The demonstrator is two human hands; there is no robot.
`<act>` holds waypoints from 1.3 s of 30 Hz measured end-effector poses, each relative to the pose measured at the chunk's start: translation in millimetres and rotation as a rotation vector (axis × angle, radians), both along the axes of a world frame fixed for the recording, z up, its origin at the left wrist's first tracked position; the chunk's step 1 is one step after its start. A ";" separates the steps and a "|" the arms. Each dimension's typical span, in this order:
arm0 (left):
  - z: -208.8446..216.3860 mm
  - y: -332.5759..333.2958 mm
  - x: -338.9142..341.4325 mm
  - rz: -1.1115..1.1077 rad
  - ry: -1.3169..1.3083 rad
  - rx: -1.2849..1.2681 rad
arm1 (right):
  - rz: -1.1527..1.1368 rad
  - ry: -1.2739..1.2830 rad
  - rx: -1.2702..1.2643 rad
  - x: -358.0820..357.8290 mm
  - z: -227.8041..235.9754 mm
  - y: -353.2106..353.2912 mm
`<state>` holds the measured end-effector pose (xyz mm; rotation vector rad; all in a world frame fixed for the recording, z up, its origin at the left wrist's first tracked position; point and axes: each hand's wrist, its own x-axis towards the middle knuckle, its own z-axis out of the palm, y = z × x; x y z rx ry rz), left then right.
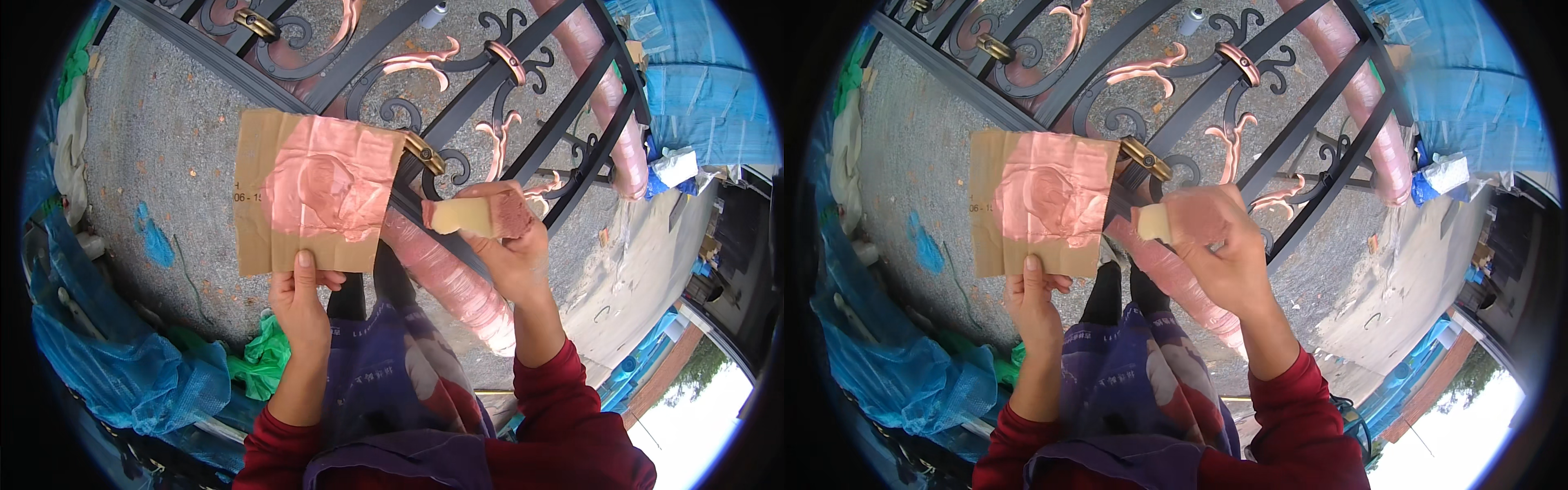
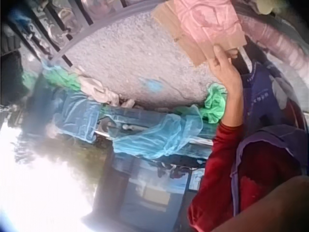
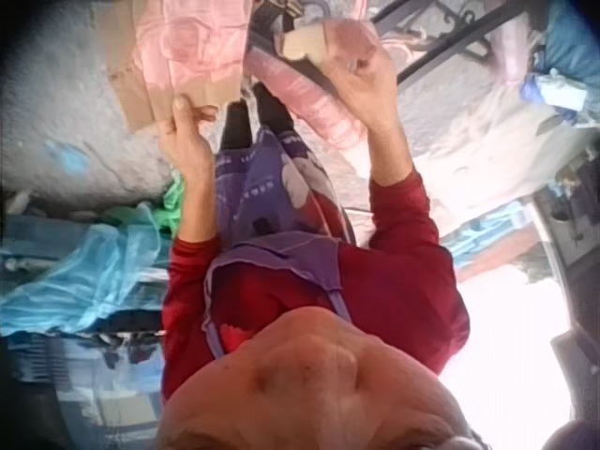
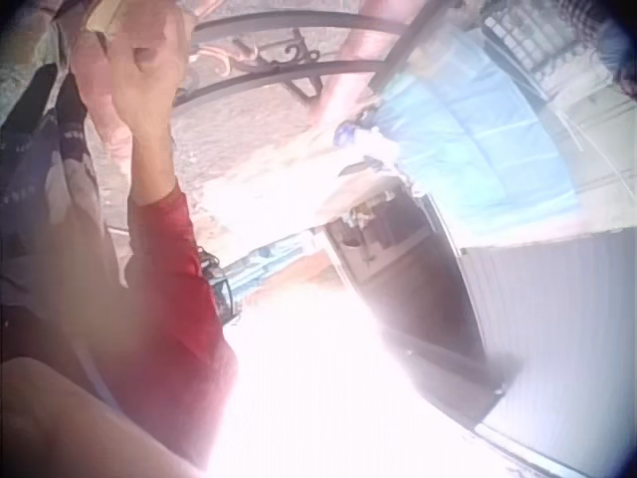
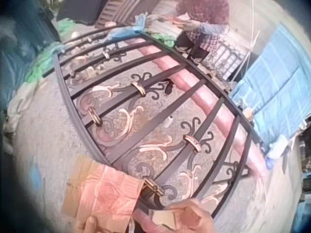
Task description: The person applies pink paint to the ornate scrollwork of a black metal gate using a sponge. They repeatedly dip the sponge into paint held on a piece of cardboard and rub it onto the gate's decorative elements.
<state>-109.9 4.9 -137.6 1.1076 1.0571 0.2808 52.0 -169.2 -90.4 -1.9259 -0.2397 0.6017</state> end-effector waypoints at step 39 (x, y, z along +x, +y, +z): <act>-24.1 23.3 -39.9 0.389 0.028 -0.016 | 1.054 -0.630 -0.322 114.0 -11.6 78.3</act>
